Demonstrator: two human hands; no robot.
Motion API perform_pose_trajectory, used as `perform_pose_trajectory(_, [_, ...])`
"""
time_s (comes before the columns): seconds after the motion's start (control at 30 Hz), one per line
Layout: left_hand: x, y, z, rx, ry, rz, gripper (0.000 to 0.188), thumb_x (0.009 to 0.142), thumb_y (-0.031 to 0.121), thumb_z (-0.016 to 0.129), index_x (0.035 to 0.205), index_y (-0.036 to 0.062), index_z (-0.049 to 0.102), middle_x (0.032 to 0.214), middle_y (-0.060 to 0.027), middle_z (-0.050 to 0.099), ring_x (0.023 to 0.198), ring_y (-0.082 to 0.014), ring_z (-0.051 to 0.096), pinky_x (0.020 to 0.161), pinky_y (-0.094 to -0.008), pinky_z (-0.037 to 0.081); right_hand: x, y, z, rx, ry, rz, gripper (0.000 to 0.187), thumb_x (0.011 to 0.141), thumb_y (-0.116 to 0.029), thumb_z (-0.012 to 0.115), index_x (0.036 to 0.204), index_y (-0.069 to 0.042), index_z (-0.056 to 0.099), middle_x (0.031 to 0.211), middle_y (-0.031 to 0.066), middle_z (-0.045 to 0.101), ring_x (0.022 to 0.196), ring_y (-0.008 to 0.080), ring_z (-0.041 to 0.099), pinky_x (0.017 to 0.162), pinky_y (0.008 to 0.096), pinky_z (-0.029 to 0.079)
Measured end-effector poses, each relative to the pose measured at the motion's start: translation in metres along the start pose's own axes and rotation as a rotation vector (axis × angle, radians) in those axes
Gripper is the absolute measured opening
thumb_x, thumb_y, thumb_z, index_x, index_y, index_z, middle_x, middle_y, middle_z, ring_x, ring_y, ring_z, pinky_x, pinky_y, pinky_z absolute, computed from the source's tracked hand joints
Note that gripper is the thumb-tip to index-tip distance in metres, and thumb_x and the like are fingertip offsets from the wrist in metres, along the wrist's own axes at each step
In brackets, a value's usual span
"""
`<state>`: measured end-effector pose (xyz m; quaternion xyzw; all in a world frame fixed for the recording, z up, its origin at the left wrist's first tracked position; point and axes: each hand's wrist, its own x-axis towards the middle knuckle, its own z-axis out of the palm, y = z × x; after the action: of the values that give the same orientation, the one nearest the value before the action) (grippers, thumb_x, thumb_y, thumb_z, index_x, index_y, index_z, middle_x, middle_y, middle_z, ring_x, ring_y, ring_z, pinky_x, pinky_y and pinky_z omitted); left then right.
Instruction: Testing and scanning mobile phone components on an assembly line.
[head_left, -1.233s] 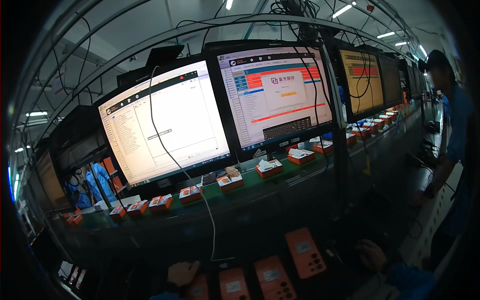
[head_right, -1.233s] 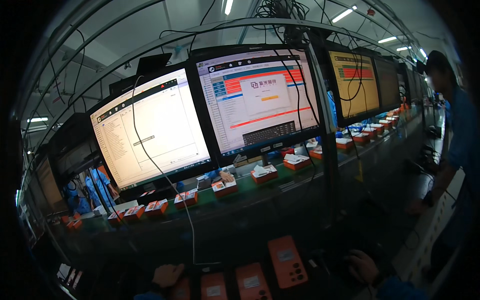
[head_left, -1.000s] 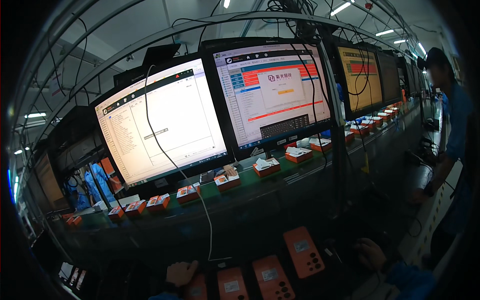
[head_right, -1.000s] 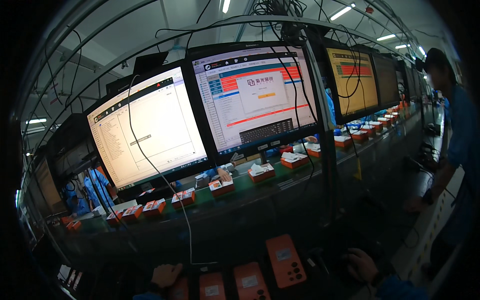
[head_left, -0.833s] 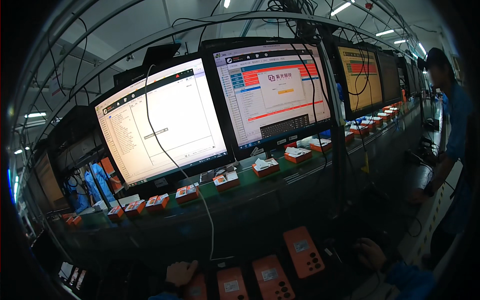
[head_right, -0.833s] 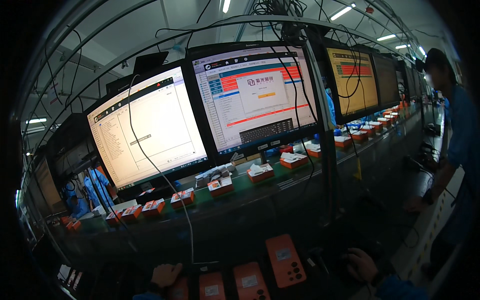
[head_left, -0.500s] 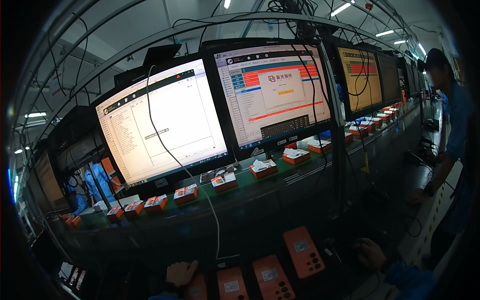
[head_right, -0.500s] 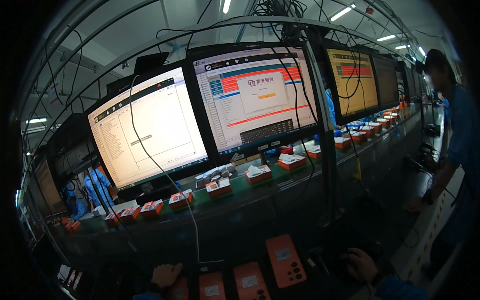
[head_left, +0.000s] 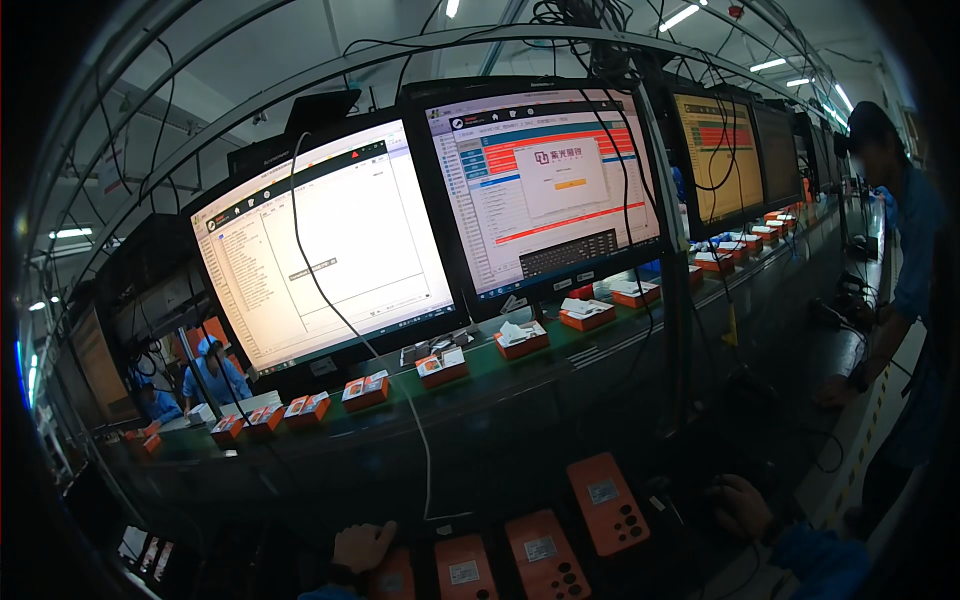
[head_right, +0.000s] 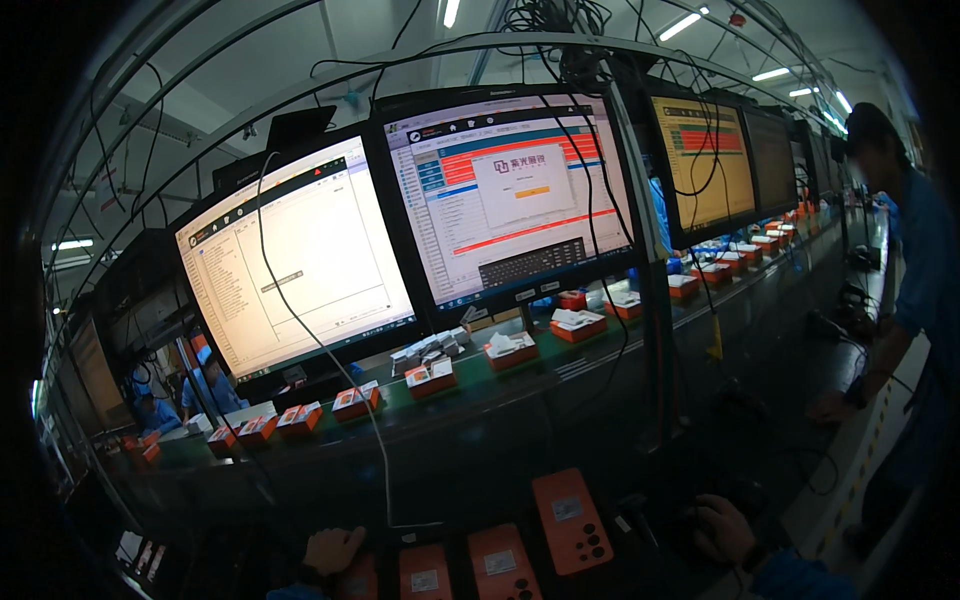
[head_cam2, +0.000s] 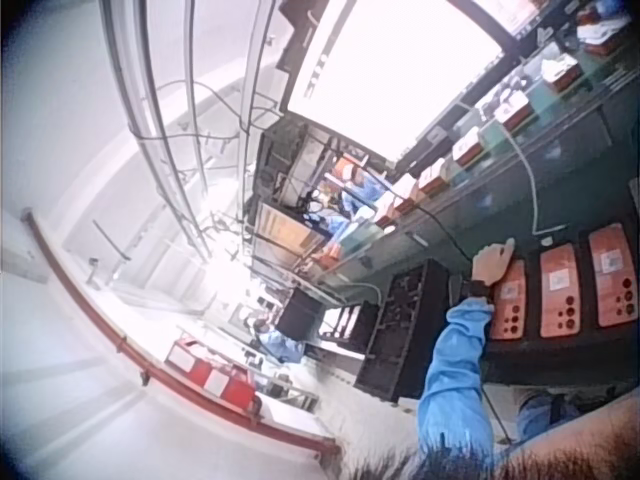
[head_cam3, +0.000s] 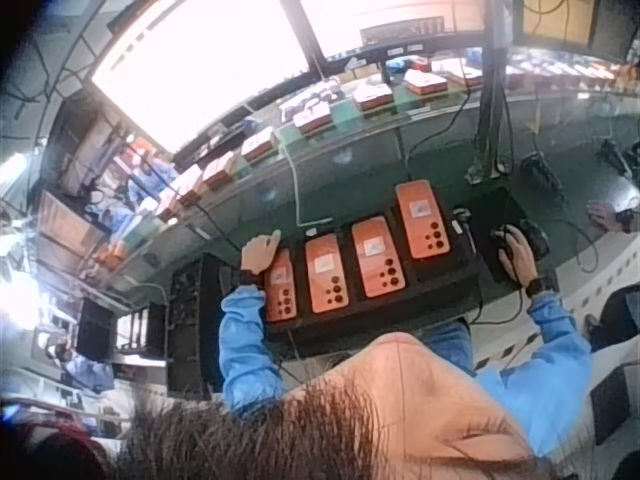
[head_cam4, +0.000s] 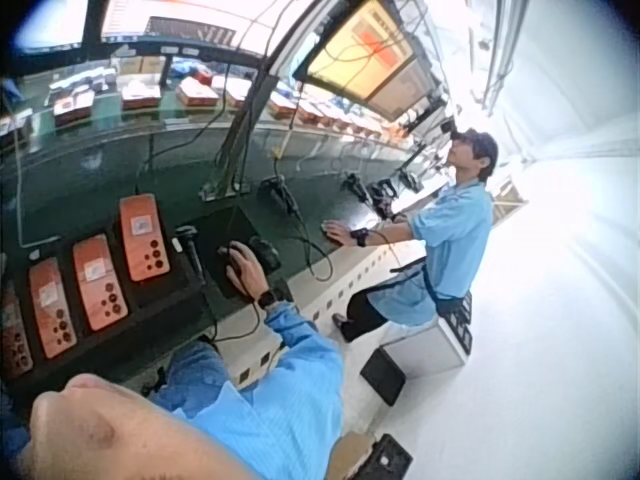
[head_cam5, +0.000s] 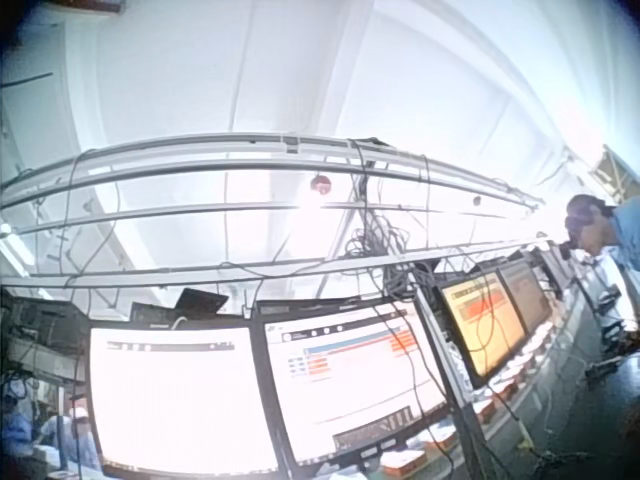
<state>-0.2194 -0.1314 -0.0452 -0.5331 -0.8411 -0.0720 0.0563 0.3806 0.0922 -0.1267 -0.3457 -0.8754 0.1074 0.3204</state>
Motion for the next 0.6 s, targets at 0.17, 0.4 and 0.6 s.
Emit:
perform_pose_trajectory(0.17, [0.003,-0.006,0.007,-0.005,-0.006,-0.022,0.057,0.096,0.053,0.035,0.089,0.0083,0.07,0.085,-0.02,0.069,0.081,-0.0424,0.065,0.075,-0.0524,0.051,-0.002,0.004,0.002,0.0,0.014,0.002,0.044,0.079,-0.016,0.064,0.122,-0.01,0.06,0.129,0.0216,0.049,0.121,0.0405,0.048,0.102,0.0453,0.041])
perform_pose_trajectory(0.4, [0.002,0.003,-0.004,-0.026,-0.035,-0.039,0.058,0.095,0.054,0.035,0.088,0.0075,0.07,0.085,-0.0199,0.069,0.083,-0.0418,0.065,0.077,-0.0523,0.05,0.002,0.003,0.001,-0.043,0.015,-0.032,0.04,0.077,-0.019,0.066,0.114,-0.003,0.059,0.13,0.0225,0.05,0.119,0.0416,0.05,0.098,0.0458,0.045])
perform_pose_trajectory(0.6, [-0.004,0.009,-0.01,-0.001,-0.02,-0.073,0.054,0.095,0.052,0.036,0.091,0.0095,0.07,0.084,-0.019,0.069,0.079,-0.0415,0.065,0.075,-0.0521,0.051,0.001,0.011,0.005,-0.04,0.017,-0.035,0.04,0.078,-0.019,0.066,0.114,-0.003,0.059,0.13,0.022,0.05,0.118,0.0414,0.05,0.098,0.0455,0.045])
